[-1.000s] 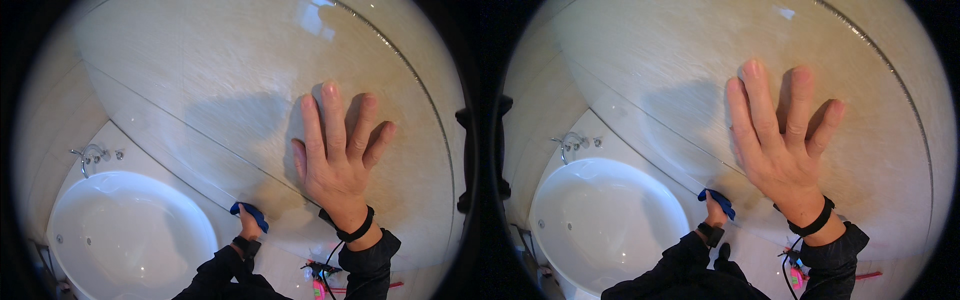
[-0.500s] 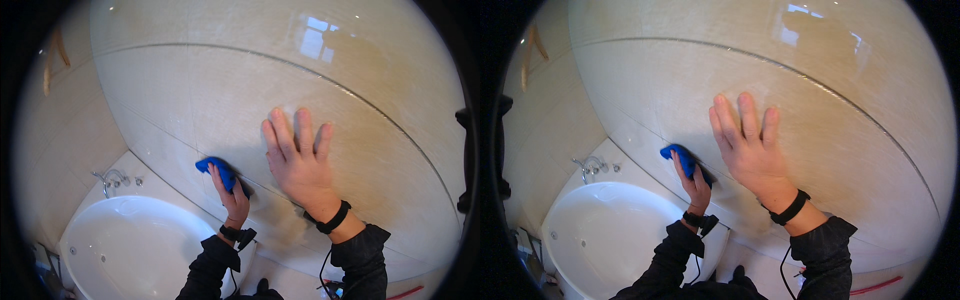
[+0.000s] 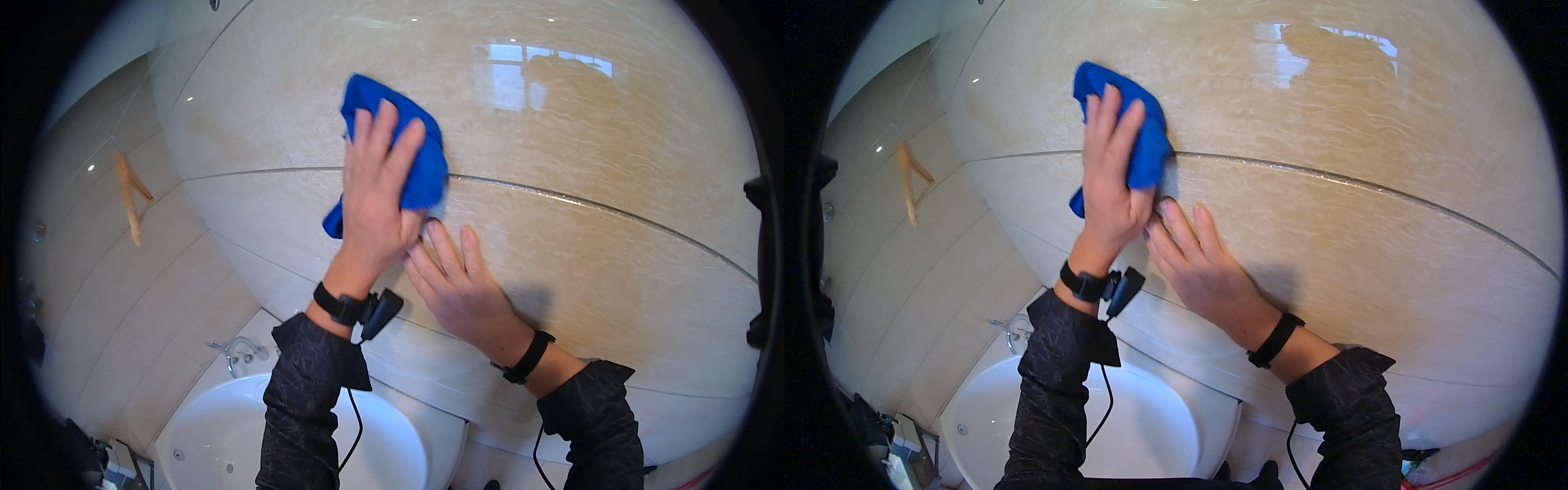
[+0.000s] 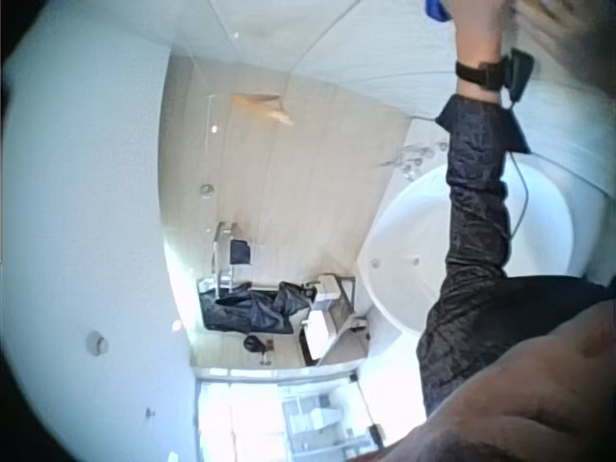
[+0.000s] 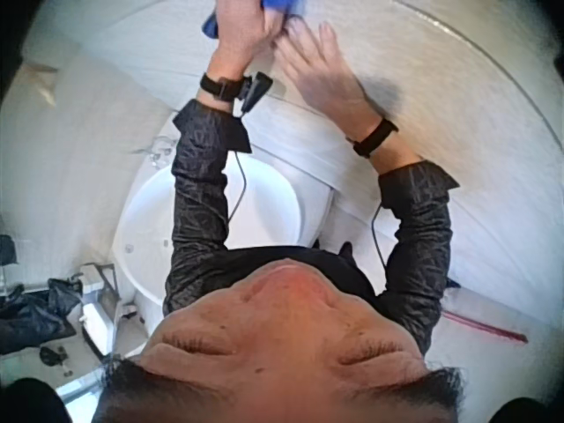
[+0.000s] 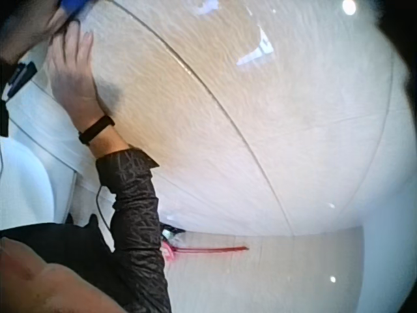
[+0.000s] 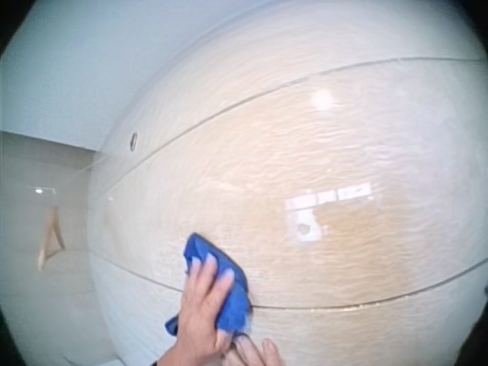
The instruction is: The person wipes the tiled wall next to a bathtub with a blue cloth, then cleans the bathtub rim and interior, and finally wipes the toilet lid. The person uses a cloth to clean each surface in sequence.
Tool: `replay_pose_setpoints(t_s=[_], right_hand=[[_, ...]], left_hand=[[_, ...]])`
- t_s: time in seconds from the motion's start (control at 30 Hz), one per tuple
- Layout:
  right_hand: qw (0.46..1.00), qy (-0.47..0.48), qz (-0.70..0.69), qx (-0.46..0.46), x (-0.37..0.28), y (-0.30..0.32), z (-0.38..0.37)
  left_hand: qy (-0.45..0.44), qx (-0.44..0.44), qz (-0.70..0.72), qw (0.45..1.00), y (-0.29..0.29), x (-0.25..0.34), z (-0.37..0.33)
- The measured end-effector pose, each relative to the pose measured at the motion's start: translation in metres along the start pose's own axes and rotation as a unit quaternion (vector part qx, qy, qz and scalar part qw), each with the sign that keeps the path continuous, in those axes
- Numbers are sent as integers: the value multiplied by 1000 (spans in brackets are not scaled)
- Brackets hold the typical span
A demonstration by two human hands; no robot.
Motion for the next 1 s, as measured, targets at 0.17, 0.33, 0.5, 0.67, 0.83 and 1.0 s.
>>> replay_pose_setpoints(t_s=[0.17, 0.33, 0.5, 0.67, 0.83, 1.0], right_hand=[[999, -10, 33, 7, -1, 1, 2], [997, -11, 61, 43, -4, 11, 2], [998, 1, 49, 28, -2, 10, 3], [999, -5, 46, 18, -3, 12, -9], [995, -73, -40, 46, 3, -2, -9], [981, -121, -154, -6, 4, -13, -1]], left_hand=[[36, 73, -56, 995, 17, -67, -18], [183, 111, -59, 975, 45, -173, 14], [362, 107, -27, 926, 56, -250, 91], [472, 117, -35, 873, 66, -289, 179], [520, 122, -56, 844, 63, -283, 264], [555, 118, -55, 822, 50, -249, 359]])
Point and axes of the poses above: each hand's wrist, its own z-axis away from the middle knuckle, its own y-axis out of the back of the hand, x = y × z, the point moved 8 cm from there along -z, towards the middle knuckle, and after that the axes turned 5 degrees about -z, right-handed, at the moved point
